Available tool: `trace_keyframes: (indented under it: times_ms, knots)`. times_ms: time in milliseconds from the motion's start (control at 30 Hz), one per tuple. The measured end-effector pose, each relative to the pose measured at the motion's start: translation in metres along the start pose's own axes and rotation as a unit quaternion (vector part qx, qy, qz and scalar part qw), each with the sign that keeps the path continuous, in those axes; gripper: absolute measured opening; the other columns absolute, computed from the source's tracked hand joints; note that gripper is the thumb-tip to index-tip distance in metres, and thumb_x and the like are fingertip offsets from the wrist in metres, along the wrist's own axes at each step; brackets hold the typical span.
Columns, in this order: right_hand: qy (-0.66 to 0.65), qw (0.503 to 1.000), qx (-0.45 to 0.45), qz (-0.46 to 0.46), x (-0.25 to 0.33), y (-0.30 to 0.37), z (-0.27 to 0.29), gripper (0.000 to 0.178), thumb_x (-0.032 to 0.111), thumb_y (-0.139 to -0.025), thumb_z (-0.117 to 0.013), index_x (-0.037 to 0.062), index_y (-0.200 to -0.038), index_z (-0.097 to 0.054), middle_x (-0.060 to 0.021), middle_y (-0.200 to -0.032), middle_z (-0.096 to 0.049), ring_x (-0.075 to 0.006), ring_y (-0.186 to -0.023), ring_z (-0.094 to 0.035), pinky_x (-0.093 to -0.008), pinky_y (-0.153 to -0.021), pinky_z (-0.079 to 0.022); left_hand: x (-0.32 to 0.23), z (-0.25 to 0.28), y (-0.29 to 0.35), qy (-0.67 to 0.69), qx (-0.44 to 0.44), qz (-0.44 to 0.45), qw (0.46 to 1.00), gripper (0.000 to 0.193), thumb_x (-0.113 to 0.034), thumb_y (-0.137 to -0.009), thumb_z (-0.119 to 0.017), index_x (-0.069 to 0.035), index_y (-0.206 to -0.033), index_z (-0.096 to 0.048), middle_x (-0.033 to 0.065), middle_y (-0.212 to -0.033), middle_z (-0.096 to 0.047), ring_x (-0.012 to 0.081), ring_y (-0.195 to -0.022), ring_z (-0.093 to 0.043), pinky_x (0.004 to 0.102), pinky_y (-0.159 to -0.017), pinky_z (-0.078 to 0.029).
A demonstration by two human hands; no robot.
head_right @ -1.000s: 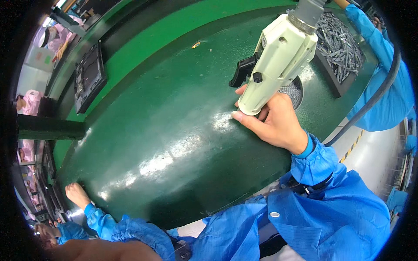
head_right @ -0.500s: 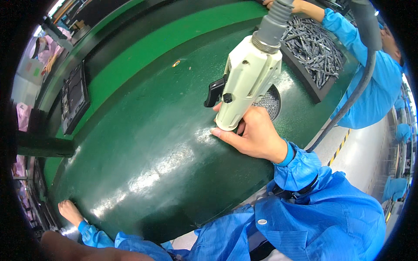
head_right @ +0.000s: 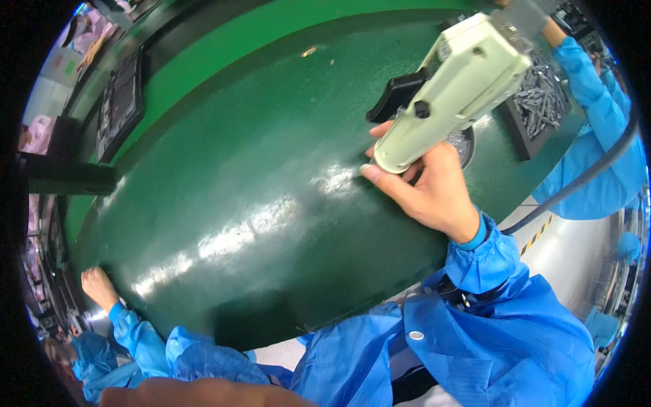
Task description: The person assembles internal electronic components and ribbon cables into a tablet, securing them with an electric screwdriver.
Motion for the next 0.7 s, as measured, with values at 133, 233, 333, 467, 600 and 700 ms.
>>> trace_keyframes:
  times_ms: [133, 233, 333, 467, 600, 700]
  knots:
    - [-0.002, 1.000, 0.000, 0.004, 0.000, 0.000, -0.002, 0.036, 0.011, -0.073, -0.074, 0.0023, -0.105, -0.059, -0.0022, -0.079, -0.064, -0.0045, -0.061, -0.054, -0.0198, -0.053, -0.044, 0.001, -0.004, 0.005, -0.010, -0.009, 0.007, 1.000, 0.015, -0.004, -0.071, -0.050, -0.005, -0.057, -0.056, 0.0120, -0.066, -0.060, 0.0261, -0.069, -0.059, 0.0353, -0.069, -0.048]
    - [-0.017, 1.000, 0.005, 0.012, -0.002, 0.000, -0.001, 0.037, 0.012, -0.073, -0.074, 0.0024, -0.105, -0.059, -0.0017, -0.077, -0.063, -0.0048, -0.059, -0.054, -0.0203, -0.053, -0.043, 0.000, -0.008, 0.008, -0.021, 0.008, 0.010, 1.000, 0.017, -0.005, -0.075, -0.049, -0.004, -0.060, -0.057, 0.0127, -0.066, -0.059, 0.0264, -0.070, -0.059, 0.0365, -0.067, -0.047]
    - [-0.004, 1.000, 0.011, 0.024, -0.005, -0.002, -0.001, 0.035, 0.018, -0.073, -0.074, 0.0027, -0.102, -0.062, -0.0043, -0.073, -0.062, -0.0092, -0.055, -0.056, -0.0224, -0.051, -0.046, 0.004, -0.010, 0.012, -0.026, -0.005, 0.001, 1.000, 0.016, -0.004, -0.074, -0.050, -0.003, -0.060, -0.057, 0.0129, -0.066, -0.059, 0.0266, -0.070, -0.059, 0.0373, -0.066, -0.047]
    - [0.010, 0.999, -0.004, 0.045, -0.001, 0.000, 0.006, 0.034, 0.023, -0.074, -0.073, 0.0021, -0.098, -0.063, -0.0107, -0.076, -0.065, -0.0193, -0.056, -0.063, -0.0281, -0.050, -0.050, -0.003, 0.003, 0.000, -0.058, 0.013, 0.029, 0.998, 0.016, -0.003, -0.072, -0.049, -0.004, -0.059, -0.058, 0.0114, -0.069, -0.061, 0.0240, -0.072, -0.059, 0.0334, -0.069, -0.047]
    - [0.040, 0.996, 0.025, 0.070, 0.001, -0.001, -0.001, 0.030, 0.029, -0.074, -0.071, 0.0028, -0.087, -0.063, -0.0121, -0.067, -0.062, -0.0253, -0.053, -0.061, -0.0339, -0.051, -0.049, -0.018, 0.047, -0.022, 0.202, 0.012, 0.032, 0.979, 0.014, -0.005, -0.076, -0.048, -0.004, -0.066, -0.059, 0.0091, -0.072, -0.061, 0.0230, -0.073, -0.058, 0.0323, -0.069, -0.047]
    - [0.050, 0.997, 0.043, 0.032, -0.003, 0.000, -0.005, 0.031, 0.031, -0.075, -0.071, 0.0028, -0.086, -0.063, -0.0130, -0.067, -0.062, -0.0279, -0.053, -0.060, -0.0349, -0.051, -0.048, -0.132, 0.224, -0.084, 0.836, 0.102, 0.021, 0.538, 0.017, -0.012, -0.087, -0.045, -0.006, -0.085, -0.060, 0.0046, -0.082, -0.064, 0.0193, -0.074, -0.057, 0.0292, -0.070, -0.046]
Point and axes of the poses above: each hand's wrist, its own y-axis away from the middle knuckle, its own z-axis out of the back of the hand, x = y × z, the point moved 8 cm from there along -y, towards the middle knuckle
